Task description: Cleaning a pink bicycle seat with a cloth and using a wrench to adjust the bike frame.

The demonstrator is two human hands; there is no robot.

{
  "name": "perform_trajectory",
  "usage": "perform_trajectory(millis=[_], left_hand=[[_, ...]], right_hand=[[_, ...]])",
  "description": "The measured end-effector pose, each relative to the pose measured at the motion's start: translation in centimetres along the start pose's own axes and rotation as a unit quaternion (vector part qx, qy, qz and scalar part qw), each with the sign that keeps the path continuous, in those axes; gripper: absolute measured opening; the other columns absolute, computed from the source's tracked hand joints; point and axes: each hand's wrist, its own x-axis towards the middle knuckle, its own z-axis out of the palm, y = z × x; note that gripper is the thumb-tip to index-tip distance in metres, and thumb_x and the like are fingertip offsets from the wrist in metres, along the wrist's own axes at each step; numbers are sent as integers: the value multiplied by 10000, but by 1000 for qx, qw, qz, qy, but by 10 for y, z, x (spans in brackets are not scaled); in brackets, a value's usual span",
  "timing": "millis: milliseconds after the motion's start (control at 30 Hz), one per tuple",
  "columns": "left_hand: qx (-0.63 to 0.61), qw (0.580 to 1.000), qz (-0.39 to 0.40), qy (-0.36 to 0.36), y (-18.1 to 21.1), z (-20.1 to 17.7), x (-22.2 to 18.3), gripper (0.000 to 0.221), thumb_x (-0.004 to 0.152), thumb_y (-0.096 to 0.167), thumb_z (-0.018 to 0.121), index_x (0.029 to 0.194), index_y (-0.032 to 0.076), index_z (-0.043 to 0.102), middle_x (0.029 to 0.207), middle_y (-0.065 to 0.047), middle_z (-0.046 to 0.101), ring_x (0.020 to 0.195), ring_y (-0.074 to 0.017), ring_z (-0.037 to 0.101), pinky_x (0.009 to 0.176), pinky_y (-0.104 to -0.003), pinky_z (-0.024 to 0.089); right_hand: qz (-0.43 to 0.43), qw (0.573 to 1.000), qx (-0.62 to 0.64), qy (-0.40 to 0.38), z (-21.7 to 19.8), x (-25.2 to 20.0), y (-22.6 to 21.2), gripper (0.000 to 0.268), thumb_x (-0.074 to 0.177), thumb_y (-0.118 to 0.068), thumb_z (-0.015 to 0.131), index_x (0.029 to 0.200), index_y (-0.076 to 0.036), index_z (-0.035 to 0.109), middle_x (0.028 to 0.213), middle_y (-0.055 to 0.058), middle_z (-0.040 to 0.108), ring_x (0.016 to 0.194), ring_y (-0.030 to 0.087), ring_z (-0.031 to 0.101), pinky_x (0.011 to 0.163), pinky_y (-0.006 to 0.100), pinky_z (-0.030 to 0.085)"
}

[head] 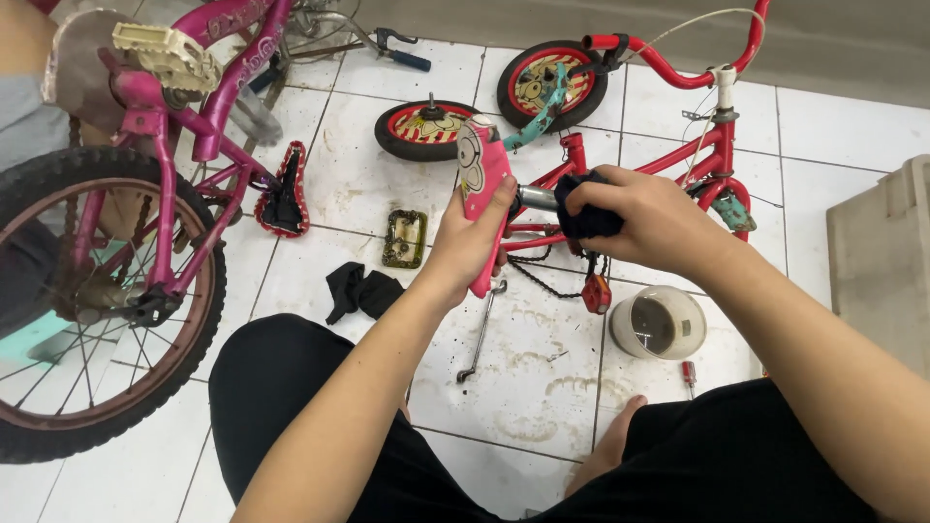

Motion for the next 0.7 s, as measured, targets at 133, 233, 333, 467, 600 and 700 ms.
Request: perform_trajectory(millis=[133,233,333,467,600,700], left_hand=[[25,999,-24,-16,-6,9,-1,658,858,583,670,1169,29,498,737,-147,641,442,-180,618,341,-290,518],[7,998,-52,-41,-13,10,4,704,861,604,662,1181,0,495,752,-154,637,448,-184,616,341,-283,518],[24,998,-28,-53,-3,3,5,769,852,581,688,1257,-33,465,752,-172,653,444,-197,633,347,-301,544],[28,997,-28,-67,12,-2,-2,1133,822,543,727,1521,-110,119,808,-225,676,471,-208,660,370,-326,583],[-1,998,-15,-63,20,-7,-4,1220,816,550,721,1557,-99,0,838,-243,671,476,-196,649,366,-307,555],[21,998,16,-63,27,-11,-14,1196,818,528,723,1564,-92,24,852,-227,680,491,-184,650,373,-279,530]], right_hand=[[-68,992,-102,25,25,2,4,388,707,-223,861,1053,-249,686,1224,77,680,1069,343,708,858,446,556],[-109,984,-139,34,30,1,0,419,718,-228,869,1091,-261,681,1254,102,655,1130,330,685,888,427,548],[-45,997,-64,-20,23,1,-6,443,721,-167,848,1116,-240,663,1259,130,645,1069,393,701,865,485,563],[35,996,67,-36,15,3,-3,420,744,-163,832,1114,-214,640,1025,129,679,975,401,720,831,482,562],[73,987,137,-30,-2,1,-6,397,740,-116,827,1089,-148,640,860,166,711,846,394,742,760,468,573],[137,956,256,-44,1,1,5,301,789,-61,756,1055,-116,626,782,141,729,747,277,752,704,409,594]])
